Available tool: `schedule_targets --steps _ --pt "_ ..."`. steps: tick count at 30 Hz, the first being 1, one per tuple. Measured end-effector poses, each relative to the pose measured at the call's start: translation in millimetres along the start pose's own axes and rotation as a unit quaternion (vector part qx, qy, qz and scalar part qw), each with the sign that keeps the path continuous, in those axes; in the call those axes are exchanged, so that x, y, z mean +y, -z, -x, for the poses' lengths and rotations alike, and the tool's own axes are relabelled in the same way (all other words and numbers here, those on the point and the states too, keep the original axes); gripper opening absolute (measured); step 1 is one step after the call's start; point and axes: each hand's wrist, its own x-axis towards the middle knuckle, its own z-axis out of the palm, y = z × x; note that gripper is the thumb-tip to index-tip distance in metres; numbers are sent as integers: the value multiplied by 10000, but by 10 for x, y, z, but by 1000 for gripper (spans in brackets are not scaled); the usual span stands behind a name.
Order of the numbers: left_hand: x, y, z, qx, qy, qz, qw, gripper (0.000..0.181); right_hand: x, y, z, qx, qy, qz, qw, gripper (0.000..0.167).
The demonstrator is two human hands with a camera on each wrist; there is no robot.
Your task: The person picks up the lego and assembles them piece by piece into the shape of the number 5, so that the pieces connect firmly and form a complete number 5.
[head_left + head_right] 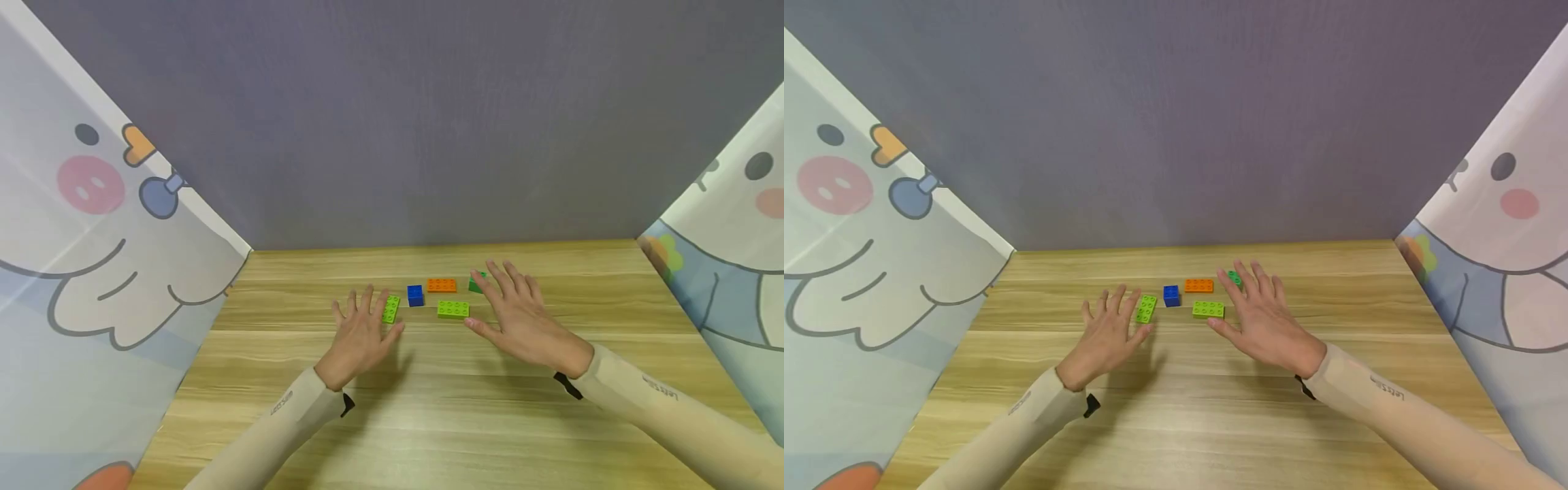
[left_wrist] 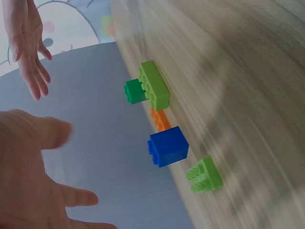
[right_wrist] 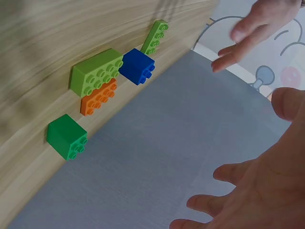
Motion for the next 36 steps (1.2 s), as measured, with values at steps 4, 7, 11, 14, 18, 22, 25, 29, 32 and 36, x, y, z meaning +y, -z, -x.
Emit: schedule_targets --steps 4,7,11,14,18,22,25,29,32,36 --pt "-26 -65 -18 -196 66 -165 9997 67 26 -44 18 -76 37 -110 9999 79" --pt "-35 -121 -23 -306 67 -115 9994 66 51 -93 36 -159 67 -196 9997 78" --pt "-42 -164 -42 -338 55 28 9994 65 73 -156 59 -208 43 -266 9994 77" --pt "-71 -193 -73 -449 98 87 9989 65 75 -184 71 -184 32 -343 9992 76" --pt "-134 -249 -122 -692 192 31 9974 63 82 -207 79 -115 17 -415 9991 74" --pt "-190 -306 -168 -812 304 30 9962 62 90 -220 84 -99 -2 -426 9990 73" --pt "-223 -342 -200 -872 346 41 9956 62 96 -222 87 -141 -20 -448 9989 73" --pt "-249 -376 -237 -946 355 47 9949 62 104 -231 92 -205 -58 -517 9984 73" --pt "-255 -397 -261 -949 373 98 9947 62 110 -242 97 -208 -65 -559 9982 73" --pt "-247 -427 -291 -932 410 118 9947 60 114 -253 104 -179 -49 -581 9981 72"
